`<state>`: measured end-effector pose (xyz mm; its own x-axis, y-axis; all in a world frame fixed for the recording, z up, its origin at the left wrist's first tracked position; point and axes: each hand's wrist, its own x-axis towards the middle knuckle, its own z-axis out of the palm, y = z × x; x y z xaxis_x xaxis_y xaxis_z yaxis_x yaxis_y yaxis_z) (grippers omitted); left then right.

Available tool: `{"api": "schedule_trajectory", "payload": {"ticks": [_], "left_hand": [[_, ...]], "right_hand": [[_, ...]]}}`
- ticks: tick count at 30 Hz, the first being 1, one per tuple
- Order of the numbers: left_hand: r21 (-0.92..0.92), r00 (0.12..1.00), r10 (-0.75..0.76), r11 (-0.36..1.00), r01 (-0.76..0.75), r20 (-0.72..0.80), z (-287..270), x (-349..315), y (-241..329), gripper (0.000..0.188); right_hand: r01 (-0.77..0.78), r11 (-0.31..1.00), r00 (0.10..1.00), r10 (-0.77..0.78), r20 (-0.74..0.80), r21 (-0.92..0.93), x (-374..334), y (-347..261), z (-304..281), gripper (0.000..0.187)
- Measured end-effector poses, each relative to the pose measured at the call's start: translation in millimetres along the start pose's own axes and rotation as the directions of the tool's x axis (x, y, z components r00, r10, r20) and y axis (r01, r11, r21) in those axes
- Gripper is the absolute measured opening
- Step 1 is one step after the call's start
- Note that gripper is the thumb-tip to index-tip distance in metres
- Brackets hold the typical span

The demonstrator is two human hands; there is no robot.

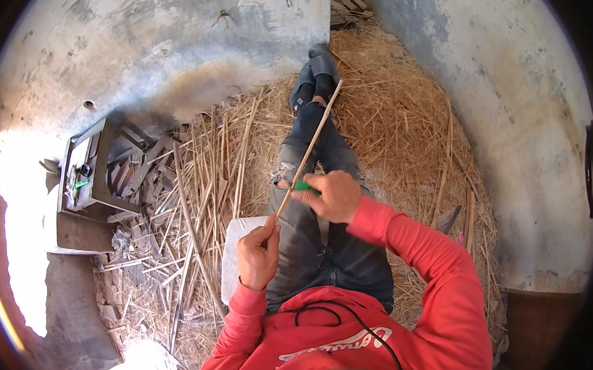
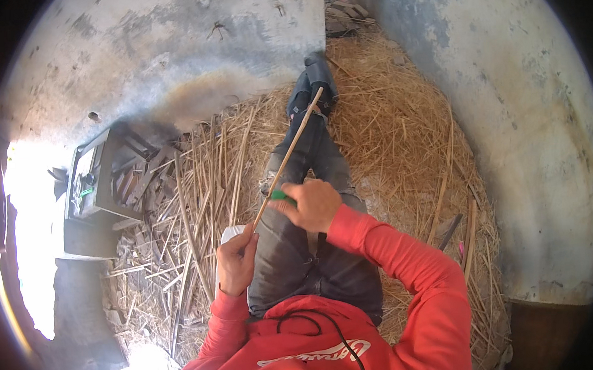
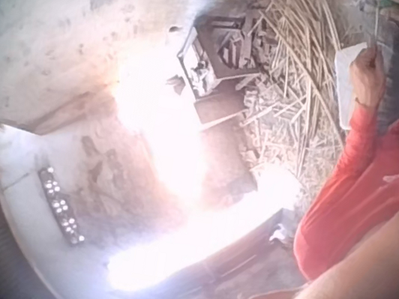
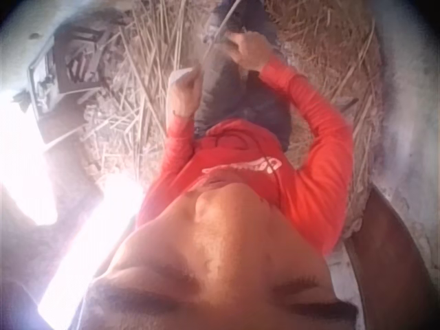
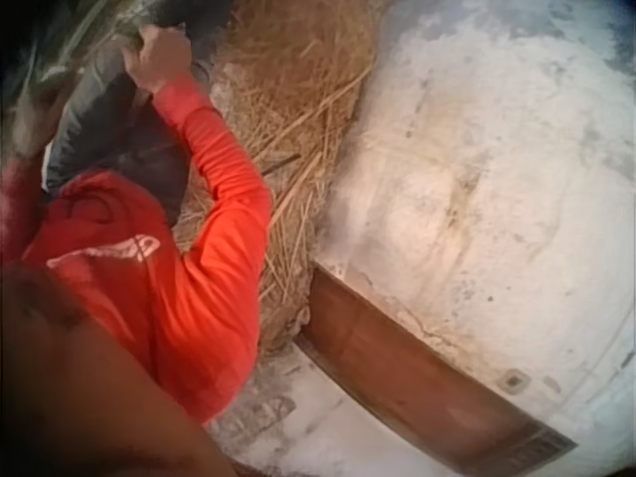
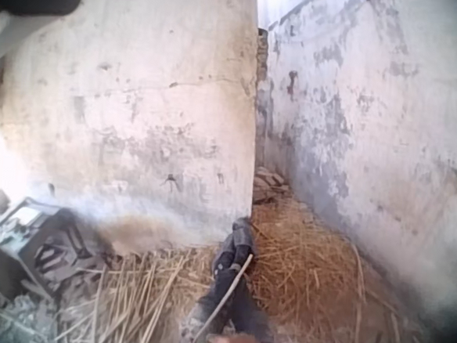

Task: The person strips layers from a thin bamboo stalk using a small green hand tool while sitting on a floor covered in straw.

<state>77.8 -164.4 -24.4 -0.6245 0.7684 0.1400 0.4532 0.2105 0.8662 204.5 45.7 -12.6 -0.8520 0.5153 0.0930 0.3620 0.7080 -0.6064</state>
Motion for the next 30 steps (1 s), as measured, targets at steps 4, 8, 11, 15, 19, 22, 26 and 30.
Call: {"api": "schedule_trajectory", "payload": {"ticks": [4, 8, 11, 15, 19, 22, 26, 30], "left_hand": [[0.053, 0.996, 0.069, 0.996, -0.073, 0.064, -38, -9, 19, 0.024], [0.134, 0.998, 0.056, 0.989, -0.058, 0.021, -43, -13, 9, 0.021], [0.044, 1.000, 0.021, 0.999, -0.021, -0.004, -22, -4, -4, 0.023], [0.045, 0.998, 0.062, 0.997, -0.061, -0.008, -5, 3, 2, 0.022], [0.149, 0.997, 0.075, 0.986, -0.077, 0.015, -16, -3, -1, 0.022], [0.144, 0.999, 0.045, 0.988, -0.048, 0.018, -19, -4, -3, 0.023], [0.174, 0.998, 0.045, 0.984, -0.050, 0.032, -20, -6, -5, 0.022], [0.190, 0.996, 0.066, 0.979, -0.075, 0.051, -34, -15, -8, 0.023]], "right_hand": [[-0.308, 0.888, 0.855, 0.415, -0.310, 0.342, 25, 112, -59, 0.059], [-0.305, 0.862, 0.877, 0.420, -0.233, 0.405, 3, 104, -64, 0.059], [-0.051, 0.966, 0.959, 0.118, -0.257, 0.254, -17, 17, -35, 0.053], [-0.011, 1.000, 0.999, 0.011, -0.036, 0.010, -31, -27, 8, 0.052], [-0.069, 0.997, 0.989, 0.062, -0.134, -0.046, 8, 11, -1, 0.052], [-0.087, 0.993, 0.986, 0.075, -0.151, -0.076, 16, 13, 0, 0.051], [0.072, 0.982, 0.997, -0.069, 0.023, -0.175, -11, -19, 23, 0.044], [-0.133, 0.964, 0.977, 0.089, -0.191, -0.229, 40, 52, -28, 0.048]]}}
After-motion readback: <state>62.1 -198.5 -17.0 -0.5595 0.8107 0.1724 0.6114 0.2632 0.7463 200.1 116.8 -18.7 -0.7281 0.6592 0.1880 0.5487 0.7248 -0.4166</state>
